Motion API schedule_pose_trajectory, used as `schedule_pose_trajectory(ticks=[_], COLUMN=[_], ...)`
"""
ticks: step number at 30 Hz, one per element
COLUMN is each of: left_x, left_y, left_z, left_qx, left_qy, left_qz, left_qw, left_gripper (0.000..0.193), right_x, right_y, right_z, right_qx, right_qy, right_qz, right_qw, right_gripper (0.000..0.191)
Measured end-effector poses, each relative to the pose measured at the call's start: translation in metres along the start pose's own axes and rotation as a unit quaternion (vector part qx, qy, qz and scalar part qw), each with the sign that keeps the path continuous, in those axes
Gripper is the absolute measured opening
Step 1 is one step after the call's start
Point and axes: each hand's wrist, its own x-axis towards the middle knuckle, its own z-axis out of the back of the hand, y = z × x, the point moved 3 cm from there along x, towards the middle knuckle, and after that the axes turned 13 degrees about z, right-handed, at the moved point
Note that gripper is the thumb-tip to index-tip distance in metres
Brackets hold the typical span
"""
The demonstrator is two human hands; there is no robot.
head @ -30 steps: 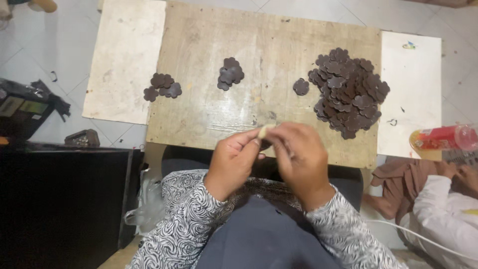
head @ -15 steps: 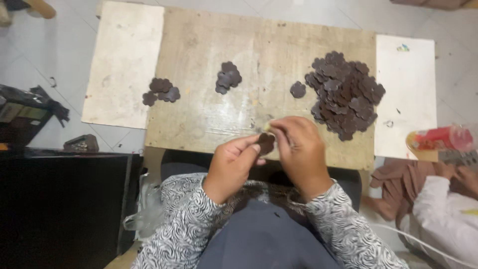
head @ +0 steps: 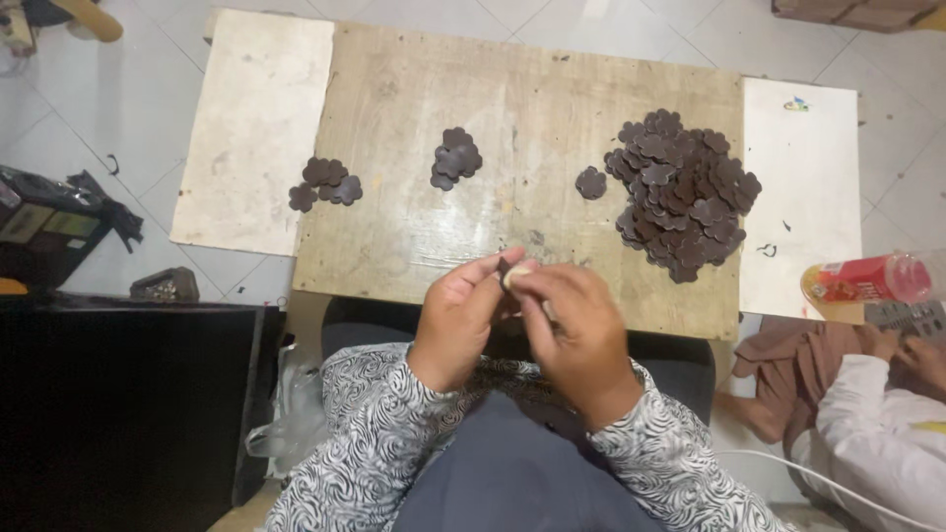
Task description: The person repeatedly picks up small dark flower-shaped cutouts from a wooden table and rubs their edges with a small yellow block. The person places each treated piece back on the table, gradually forming small piles.
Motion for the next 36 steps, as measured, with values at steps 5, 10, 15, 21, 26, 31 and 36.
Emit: schedule_pose_trajectory(ticks=[5,10,15,21,26,31,36], left_x=[0.001,0.004,0.005,0.009,0.013,0.009,0.009], left_y=[-0.002,0.004,0.009,0.013,0.02,0.017,0.016], left_z=[0.001,-0.002,-0.002,-0.001,0.003,-0.002,-0.002], left_qx=[0.006,0.008,-0.039,-0.033,-0.074,-0.058,-0.03], left_qy=[-0.017,0.004,0.006,-0.009,-0.031,0.01,-0.043], left_qz=[-0.004,-0.033,-0.006,-0.043,-0.001,-0.044,0.001], left_qw=[1.0,0.999,0.999,0.998,0.997,0.997,0.999], left_gripper=[0.035,0.034,0.03,0.031,0.031,0.031,0.032], right_x=[0.001,-0.007,-0.008,-0.009,-0.01,-0.015,-0.02], right_y=[-0.006,0.001,-0.004,-0.003,-0.007,-0.01,-0.038], right_z=[0.006,0.006,-0.003,-0.001,-0.002,-0.004,-0.006], right_qx=[-0.017,0.018,0.02,0.047,0.023,0.021,0.091], right_qy=[-0.015,-0.032,-0.017,-0.025,-0.027,-0.012,-0.041], right_qz=[-0.053,-0.006,-0.025,0.003,-0.056,-0.005,-0.143], right_qw=[0.998,0.999,0.999,0.999,0.998,1.0,0.985], right_gripper=[0.017,0.018,0.018,0.019,0.018,0.019,0.015])
